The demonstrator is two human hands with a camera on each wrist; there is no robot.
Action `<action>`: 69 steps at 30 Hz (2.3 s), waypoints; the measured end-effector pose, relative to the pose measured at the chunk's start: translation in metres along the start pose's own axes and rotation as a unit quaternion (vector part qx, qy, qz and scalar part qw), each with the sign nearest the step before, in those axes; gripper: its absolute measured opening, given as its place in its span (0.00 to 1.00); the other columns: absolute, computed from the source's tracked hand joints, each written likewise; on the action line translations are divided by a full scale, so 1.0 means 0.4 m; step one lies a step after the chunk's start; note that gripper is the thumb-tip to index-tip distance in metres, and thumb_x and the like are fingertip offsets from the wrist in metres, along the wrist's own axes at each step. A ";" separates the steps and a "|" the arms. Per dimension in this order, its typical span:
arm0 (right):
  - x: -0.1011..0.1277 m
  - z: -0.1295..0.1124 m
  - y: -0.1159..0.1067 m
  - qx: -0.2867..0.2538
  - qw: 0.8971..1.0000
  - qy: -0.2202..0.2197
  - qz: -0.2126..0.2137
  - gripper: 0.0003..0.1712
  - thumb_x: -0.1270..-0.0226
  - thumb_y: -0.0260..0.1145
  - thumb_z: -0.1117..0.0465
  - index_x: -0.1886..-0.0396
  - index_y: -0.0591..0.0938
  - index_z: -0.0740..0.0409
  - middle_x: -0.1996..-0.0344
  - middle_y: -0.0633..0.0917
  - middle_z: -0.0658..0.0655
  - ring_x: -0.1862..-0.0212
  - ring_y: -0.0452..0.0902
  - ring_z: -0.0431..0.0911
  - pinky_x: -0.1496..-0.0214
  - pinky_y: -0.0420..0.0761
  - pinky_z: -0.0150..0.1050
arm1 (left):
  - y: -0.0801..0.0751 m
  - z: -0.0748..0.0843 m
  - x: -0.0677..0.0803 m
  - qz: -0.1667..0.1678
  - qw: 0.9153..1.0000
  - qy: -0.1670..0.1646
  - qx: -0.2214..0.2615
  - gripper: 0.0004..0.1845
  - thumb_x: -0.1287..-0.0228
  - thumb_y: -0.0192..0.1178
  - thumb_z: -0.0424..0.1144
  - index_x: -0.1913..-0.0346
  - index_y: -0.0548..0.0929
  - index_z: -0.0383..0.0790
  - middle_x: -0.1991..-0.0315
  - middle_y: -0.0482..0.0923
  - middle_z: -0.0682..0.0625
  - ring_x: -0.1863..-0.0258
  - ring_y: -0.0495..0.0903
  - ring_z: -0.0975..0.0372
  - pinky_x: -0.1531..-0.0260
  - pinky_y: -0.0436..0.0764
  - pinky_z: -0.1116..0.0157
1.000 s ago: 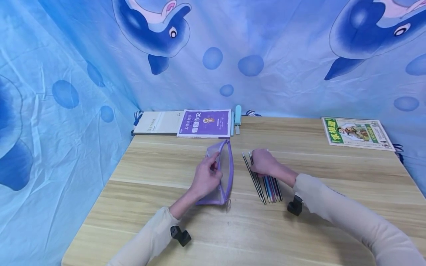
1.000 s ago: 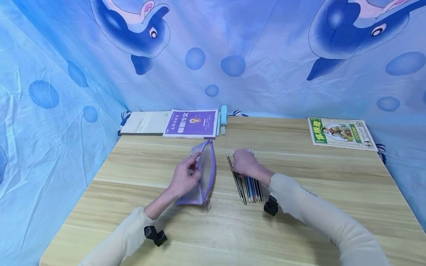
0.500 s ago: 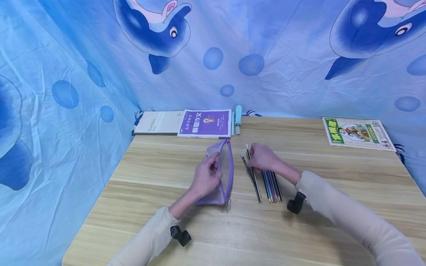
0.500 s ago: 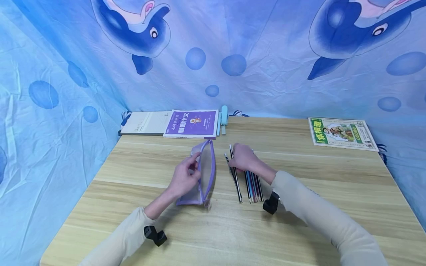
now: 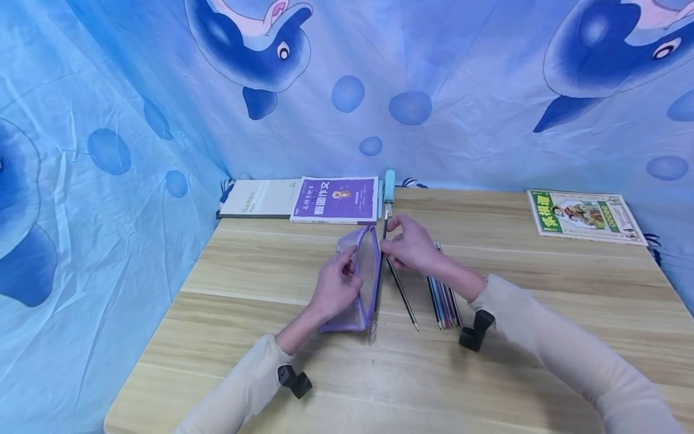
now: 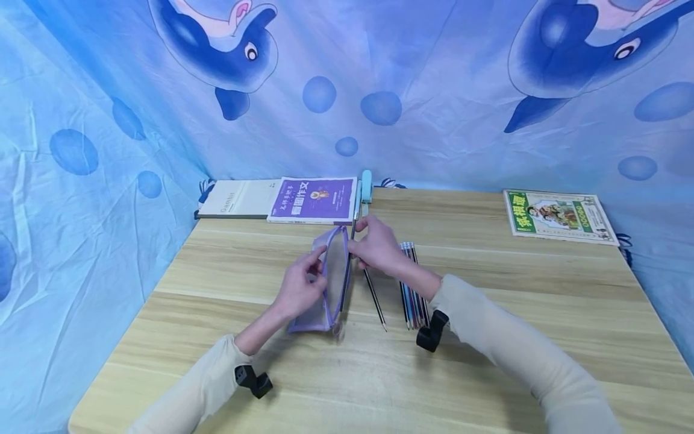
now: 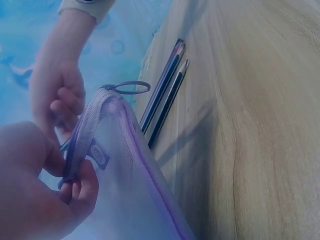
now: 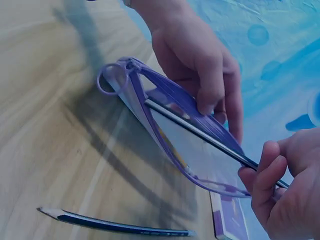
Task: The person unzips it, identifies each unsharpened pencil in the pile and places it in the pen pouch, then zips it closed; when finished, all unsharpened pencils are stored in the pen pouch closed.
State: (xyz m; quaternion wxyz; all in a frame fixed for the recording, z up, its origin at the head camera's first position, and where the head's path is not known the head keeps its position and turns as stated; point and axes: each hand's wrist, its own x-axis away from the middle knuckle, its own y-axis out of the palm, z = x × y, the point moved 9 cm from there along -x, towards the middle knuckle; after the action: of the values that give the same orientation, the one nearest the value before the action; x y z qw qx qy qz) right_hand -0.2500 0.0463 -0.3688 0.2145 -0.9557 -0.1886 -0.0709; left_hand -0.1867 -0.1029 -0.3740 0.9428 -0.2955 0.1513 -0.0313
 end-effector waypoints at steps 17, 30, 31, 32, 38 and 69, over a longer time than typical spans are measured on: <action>0.008 0.016 0.079 -0.055 0.998 -0.002 0.020 0.19 0.36 0.63 0.70 0.48 0.70 0.62 0.73 0.84 0.67 0.86 0.76 0.51 0.87 0.76 0.37 | 0.001 0.005 0.008 0.004 1.000 -0.002 0.006 0.36 0.52 0.59 0.20 0.34 0.70 0.22 0.67 0.75 0.44 0.65 0.75 0.56 0.63 0.80 0.62; 0.001 0.026 0.104 -0.036 0.999 0.001 -0.001 0.16 0.35 0.65 0.68 0.50 0.71 0.67 0.74 0.86 0.59 0.87 0.75 0.45 0.86 0.79 0.40 | -0.010 0.012 0.006 0.020 1.000 0.013 0.000 0.34 0.52 0.58 0.20 0.36 0.72 0.21 0.68 0.76 0.45 0.67 0.75 0.57 0.65 0.80 0.63; 0.000 0.024 0.105 -0.034 0.999 -0.002 -0.003 0.16 0.35 0.65 0.68 0.51 0.72 0.67 0.75 0.86 0.59 0.87 0.75 0.45 0.86 0.79 0.40 | -0.010 0.013 0.006 0.021 1.000 0.014 0.000 0.33 0.52 0.58 0.20 0.36 0.72 0.21 0.68 0.76 0.45 0.67 0.75 0.57 0.65 0.80 0.63; -0.001 0.023 0.106 -0.033 0.999 -0.003 -0.005 0.16 0.35 0.65 0.69 0.51 0.72 0.67 0.75 0.86 0.59 0.87 0.75 0.45 0.85 0.79 0.40 | -0.011 0.012 0.006 0.022 1.000 0.014 0.001 0.33 0.52 0.58 0.20 0.36 0.72 0.21 0.68 0.75 0.46 0.67 0.75 0.57 0.65 0.80 0.63; -0.002 0.020 0.112 -0.029 1.000 -0.005 -0.011 0.16 0.37 0.67 0.68 0.53 0.72 0.66 0.74 0.86 0.58 0.87 0.76 0.45 0.84 0.80 0.44 | -0.017 0.020 0.007 0.033 0.999 0.028 0.002 0.33 0.52 0.58 0.21 0.37 0.74 0.21 0.69 0.75 0.46 0.67 0.75 0.57 0.66 0.80 0.62; 0.060 0.134 -0.089 0.197 0.978 -0.026 -0.069 0.11 0.31 0.62 0.68 0.74 0.81 0.70 0.87 0.81 0.56 0.87 0.78 0.46 0.87 0.75 0.34 | -0.022 0.017 0.008 0.032 0.998 0.000 0.052 0.34 0.52 0.57 0.17 0.35 0.71 0.20 0.67 0.73 0.43 0.66 0.74 0.56 0.66 0.82 0.66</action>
State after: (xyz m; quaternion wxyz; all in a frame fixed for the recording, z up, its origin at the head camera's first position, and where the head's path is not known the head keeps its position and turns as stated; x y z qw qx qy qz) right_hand -0.2390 0.1076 -0.3980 0.3882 -0.8810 -0.2695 -0.0223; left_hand -0.1814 -0.1068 -0.3646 0.9574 -0.2407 0.1592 -0.0095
